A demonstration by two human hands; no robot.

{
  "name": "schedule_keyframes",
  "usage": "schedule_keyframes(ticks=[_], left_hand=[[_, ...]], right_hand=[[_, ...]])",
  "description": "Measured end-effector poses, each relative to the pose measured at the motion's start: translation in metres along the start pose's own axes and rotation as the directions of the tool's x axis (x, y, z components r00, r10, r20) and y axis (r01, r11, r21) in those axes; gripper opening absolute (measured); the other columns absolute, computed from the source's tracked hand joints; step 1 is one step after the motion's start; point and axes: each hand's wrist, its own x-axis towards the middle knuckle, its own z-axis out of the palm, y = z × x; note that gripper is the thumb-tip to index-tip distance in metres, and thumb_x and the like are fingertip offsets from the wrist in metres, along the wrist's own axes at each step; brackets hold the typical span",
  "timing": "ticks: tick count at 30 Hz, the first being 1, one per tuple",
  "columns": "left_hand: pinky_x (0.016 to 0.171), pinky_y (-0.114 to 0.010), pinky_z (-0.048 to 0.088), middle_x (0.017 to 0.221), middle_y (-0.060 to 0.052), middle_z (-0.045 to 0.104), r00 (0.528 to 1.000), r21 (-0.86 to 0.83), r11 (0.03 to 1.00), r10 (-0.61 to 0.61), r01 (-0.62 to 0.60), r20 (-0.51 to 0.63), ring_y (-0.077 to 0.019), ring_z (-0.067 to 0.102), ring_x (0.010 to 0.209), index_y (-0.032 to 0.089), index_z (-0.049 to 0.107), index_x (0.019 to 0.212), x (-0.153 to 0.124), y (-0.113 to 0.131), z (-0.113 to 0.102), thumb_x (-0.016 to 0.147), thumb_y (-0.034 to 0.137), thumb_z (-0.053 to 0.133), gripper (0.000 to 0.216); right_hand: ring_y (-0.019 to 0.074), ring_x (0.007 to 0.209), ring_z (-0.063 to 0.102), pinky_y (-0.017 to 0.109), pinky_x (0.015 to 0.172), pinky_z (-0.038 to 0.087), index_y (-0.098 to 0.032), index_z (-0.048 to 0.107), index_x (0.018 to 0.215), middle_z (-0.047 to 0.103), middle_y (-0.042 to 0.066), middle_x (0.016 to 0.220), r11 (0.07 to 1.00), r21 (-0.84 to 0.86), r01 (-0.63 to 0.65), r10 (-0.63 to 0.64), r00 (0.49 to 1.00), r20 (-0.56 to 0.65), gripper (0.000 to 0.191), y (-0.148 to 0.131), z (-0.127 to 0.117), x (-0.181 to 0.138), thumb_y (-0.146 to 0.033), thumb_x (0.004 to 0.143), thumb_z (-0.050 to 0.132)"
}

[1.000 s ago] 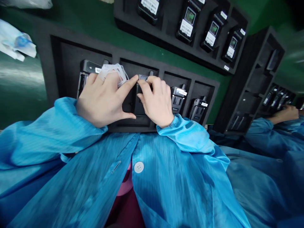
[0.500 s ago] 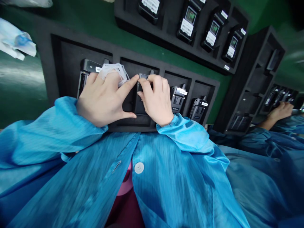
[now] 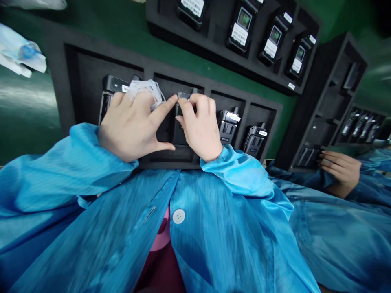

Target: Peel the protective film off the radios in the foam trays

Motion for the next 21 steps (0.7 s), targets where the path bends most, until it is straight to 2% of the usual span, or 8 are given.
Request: schedule_keyframes(ticks=[5, 10, 14, 17, 21], left_hand=[[0.100, -0.052, 0.038, 0.130, -0.017, 0.049, 1.000, 0.098, 0.995, 0.001, -0.003, 0.021, -0.0422, 0.046, 0.126, 0.017, 0.024, 0.154, 0.000, 0.000, 0.001, 0.076, 0.059, 0.073, 0.101], [0.099, -0.054, 0.037, 0.131, -0.017, 0.049, 1.000, 0.073, 0.997, -0.001, 0.001, 0.003, -0.0429, 0.046, 0.124, 0.019, 0.025, 0.154, -0.001, -0.001, 0.002, 0.075, 0.055, 0.076, 0.100], [0.098, -0.055, 0.037, 0.130, -0.018, 0.050, 1.000, 0.057, 0.998, -0.001, 0.001, 0.003, -0.0444, 0.047, 0.124, 0.019, 0.026, 0.154, -0.001, -0.002, 0.002, 0.076, 0.054, 0.075, 0.099], [0.096, -0.053, 0.039, 0.128, -0.019, 0.050, 1.000, 0.107, 0.994, 0.007, -0.007, 0.003, -0.0435, 0.048, 0.122, 0.017, 0.026, 0.153, 0.000, -0.001, 0.003, 0.075, 0.056, 0.075, 0.100], [0.095, -0.050, 0.040, 0.124, -0.016, 0.052, 1.000, 0.158, 0.987, -0.009, 0.013, -0.025, -0.0408, 0.050, 0.120, 0.019, 0.027, 0.152, 0.001, -0.001, 0.006, 0.071, 0.060, 0.076, 0.104]], right_hand=[[0.0307, 0.122, 0.041, 0.062, 0.104, 0.038, -0.022, 0.045, 0.131, 0.042, 0.012, 0.121, 1.000, 0.009, 0.009, -0.008, 1.000, -0.021, 0.036, -0.001, 0.000, 0.001, -0.032, 0.100, 0.029], [0.0311, 0.125, 0.042, 0.058, 0.104, 0.039, -0.021, 0.047, 0.131, 0.044, 0.013, 0.123, 1.000, 0.006, -0.008, 0.008, 1.000, -0.006, 0.038, -0.008, -0.001, 0.000, -0.034, 0.101, 0.029], [0.0274, 0.118, 0.048, 0.052, 0.100, 0.044, -0.020, 0.051, 0.126, 0.048, 0.013, 0.124, 0.996, -0.086, 0.031, -0.035, 0.998, -0.049, 0.035, -0.011, -0.001, -0.004, -0.032, 0.101, 0.030], [0.0248, 0.113, 0.050, 0.047, 0.097, 0.046, -0.018, 0.052, 0.123, 0.051, 0.012, 0.121, 0.984, -0.158, 0.079, -0.092, 0.993, -0.074, 0.033, -0.012, 0.001, -0.005, -0.028, 0.102, 0.029], [0.0225, 0.105, 0.050, 0.044, 0.092, 0.046, -0.017, 0.052, 0.124, 0.052, 0.012, 0.118, 0.977, -0.206, 0.052, -0.069, 0.994, -0.079, 0.034, -0.013, 0.003, -0.008, -0.022, 0.102, 0.027]])
